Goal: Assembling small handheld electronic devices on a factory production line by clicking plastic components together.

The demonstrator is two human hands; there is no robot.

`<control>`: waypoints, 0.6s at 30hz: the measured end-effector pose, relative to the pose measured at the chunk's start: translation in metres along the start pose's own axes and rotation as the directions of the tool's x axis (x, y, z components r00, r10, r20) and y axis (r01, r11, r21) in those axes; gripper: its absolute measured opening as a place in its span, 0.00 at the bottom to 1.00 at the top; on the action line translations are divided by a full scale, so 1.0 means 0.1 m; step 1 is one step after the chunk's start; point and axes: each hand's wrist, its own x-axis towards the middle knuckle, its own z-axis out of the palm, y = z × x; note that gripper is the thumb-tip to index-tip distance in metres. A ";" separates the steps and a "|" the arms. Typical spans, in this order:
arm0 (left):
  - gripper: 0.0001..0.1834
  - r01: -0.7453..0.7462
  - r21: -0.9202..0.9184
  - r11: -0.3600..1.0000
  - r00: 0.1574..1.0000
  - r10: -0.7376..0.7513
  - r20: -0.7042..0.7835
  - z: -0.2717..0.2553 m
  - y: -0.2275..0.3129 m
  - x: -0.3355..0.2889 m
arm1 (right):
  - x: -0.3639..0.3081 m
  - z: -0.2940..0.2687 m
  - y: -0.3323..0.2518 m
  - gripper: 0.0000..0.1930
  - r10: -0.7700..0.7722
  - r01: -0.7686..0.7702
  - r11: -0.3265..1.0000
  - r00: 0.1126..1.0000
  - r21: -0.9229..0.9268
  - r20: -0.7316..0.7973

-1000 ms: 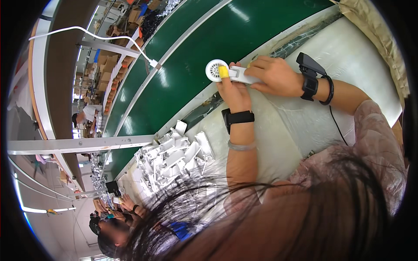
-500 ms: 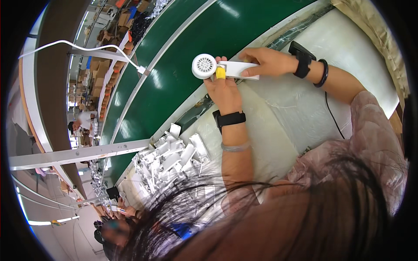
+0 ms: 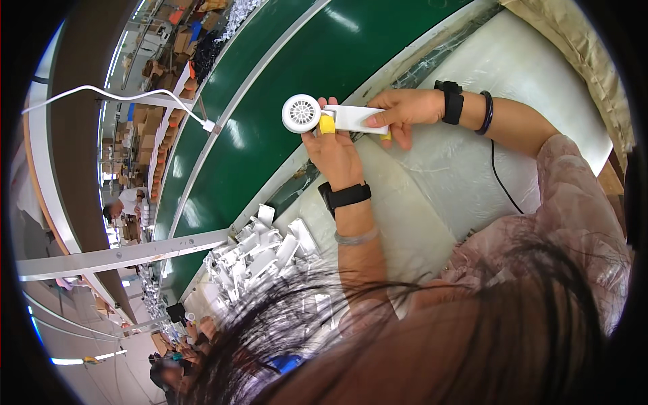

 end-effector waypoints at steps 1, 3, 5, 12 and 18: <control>0.22 -0.014 0.004 1.000 1.000 0.014 -0.009 -0.01 -0.01 -0.01 | 0.00 0.02 0.00 0.26 -0.006 0.006 1.000 1.000 0.000 0.000; 0.21 0.055 -0.056 0.997 0.998 -0.053 0.034 -0.02 -0.02 -0.02 | -0.01 0.10 0.02 0.25 -0.077 0.077 0.997 0.996 -0.003 -0.055; 0.21 0.118 -0.111 0.987 0.991 -0.109 0.083 0.00 -0.02 -0.02 | 0.00 0.15 0.02 0.24 -0.107 0.110 0.994 0.991 0.024 -0.083; 0.23 0.135 0.005 0.991 0.974 -0.134 0.184 0.08 -0.02 -0.09 | -0.01 0.25 0.07 0.19 -0.183 0.180 0.983 0.976 -0.031 -0.115; 0.23 0.099 0.039 0.994 0.975 -0.105 0.196 0.05 0.00 -0.07 | 0.02 0.28 0.11 0.20 -0.209 0.206 0.978 0.970 -0.039 -0.120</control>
